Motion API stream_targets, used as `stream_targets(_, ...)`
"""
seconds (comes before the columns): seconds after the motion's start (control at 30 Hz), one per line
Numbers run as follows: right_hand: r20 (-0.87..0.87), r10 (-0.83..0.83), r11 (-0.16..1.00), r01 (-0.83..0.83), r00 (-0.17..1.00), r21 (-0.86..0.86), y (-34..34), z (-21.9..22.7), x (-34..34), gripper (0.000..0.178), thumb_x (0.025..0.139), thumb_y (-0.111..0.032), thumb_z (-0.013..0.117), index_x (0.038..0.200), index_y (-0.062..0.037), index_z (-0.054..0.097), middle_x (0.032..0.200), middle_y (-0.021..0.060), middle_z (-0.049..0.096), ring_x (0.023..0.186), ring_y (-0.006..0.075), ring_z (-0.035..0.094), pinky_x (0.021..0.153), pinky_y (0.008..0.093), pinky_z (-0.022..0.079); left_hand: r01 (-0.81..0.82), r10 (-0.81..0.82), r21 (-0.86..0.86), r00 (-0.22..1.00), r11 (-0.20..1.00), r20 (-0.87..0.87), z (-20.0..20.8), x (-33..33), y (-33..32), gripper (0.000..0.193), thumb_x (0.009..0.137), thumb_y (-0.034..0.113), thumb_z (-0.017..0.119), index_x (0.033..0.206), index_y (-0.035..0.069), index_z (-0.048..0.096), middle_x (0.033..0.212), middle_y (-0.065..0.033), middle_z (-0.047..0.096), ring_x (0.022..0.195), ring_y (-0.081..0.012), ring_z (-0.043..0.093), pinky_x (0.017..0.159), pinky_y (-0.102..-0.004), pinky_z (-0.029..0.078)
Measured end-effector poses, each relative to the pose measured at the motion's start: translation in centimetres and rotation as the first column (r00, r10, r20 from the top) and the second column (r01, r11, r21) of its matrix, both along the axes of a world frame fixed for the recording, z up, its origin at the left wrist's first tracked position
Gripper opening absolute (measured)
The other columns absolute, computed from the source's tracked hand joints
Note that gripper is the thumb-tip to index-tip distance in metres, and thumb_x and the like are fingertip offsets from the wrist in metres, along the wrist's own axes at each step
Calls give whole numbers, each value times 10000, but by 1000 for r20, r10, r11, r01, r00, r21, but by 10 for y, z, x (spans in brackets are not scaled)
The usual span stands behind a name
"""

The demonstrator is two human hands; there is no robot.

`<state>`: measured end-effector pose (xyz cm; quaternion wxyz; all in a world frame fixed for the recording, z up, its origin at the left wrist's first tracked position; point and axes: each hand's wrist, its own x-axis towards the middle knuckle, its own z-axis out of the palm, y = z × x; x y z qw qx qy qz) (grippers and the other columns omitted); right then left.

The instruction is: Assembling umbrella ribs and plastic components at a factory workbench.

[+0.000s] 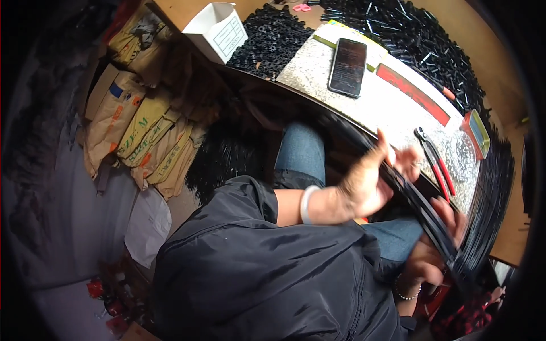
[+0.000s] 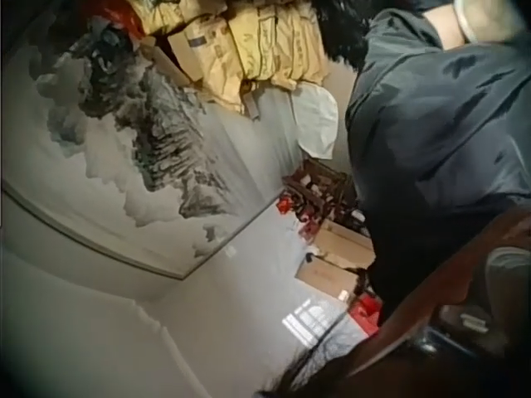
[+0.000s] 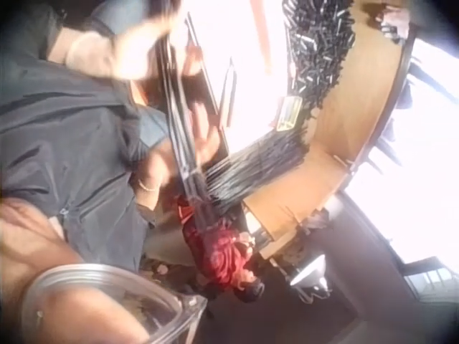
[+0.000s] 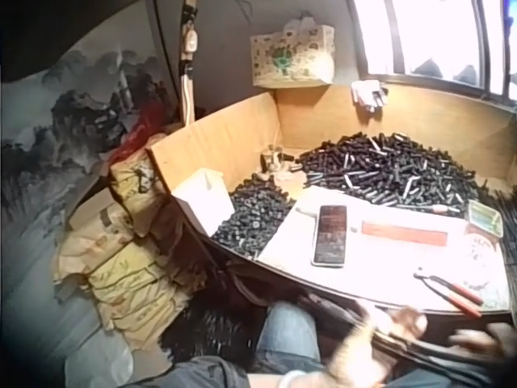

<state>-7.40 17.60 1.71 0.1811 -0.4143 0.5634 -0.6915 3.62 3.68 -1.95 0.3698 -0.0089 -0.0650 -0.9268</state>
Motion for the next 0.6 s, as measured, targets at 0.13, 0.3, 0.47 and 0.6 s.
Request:
stream_targets(0.13, 262, 356, 830, -175, 897, -529, -2, -6, -30, 475, 846, -605, 485, 872, -131, 468, 608, -41, 424, 587, 76, 394, 740, 296, 376, 590, -582, 22, 788, 807, 200, -30, 14, 35, 517, 870, 575, 452, 1048, 108, 581, 1075, -105, 618, 1040, -233, 581, 888, -405, 473)
stream_targets(0.3, 173, 317, 910, -248, 933, -331, -16, -48, -39, 366, 911, -431, 523, 779, -94, 466, 528, 5, 442, 478, 140, 432, 587, 332, 420, 325, 870, -942, 437, 87, 231, -10, 73, -68, 196, 829, 170, 659, 917, -5, 649, 847, -119, 662, 761, -220, 651, 671, -313, 527)
stream_targets(0.47, 156, 244, 968, -231, 957, -102, -26, -114, -26, 230, 915, -241, 578, 825, -73, 449, 589, 25, 457, 541, 146, 482, 669, 373, 513, 697, 943, -699, -317, 158, -103, -46, 161, -206, 226, 735, 134, 680, 952, 71, 693, 906, -145, 634, 877, -332, 594, 820, -403, 478)
stream_targets(0.6, 280, 183, 982, -186, 943, -15, -34, -122, -19, 247, 873, -120, 639, 848, -55, 403, 666, 75, 525, 584, 165, 565, 669, 352, 553, 802, 948, -536, -318, 265, -7, -43, 161, -228, 190, 759, 251, 652, 866, 110, 721, 855, -150, 665, 843, -328, 634, 764, -413, 507)
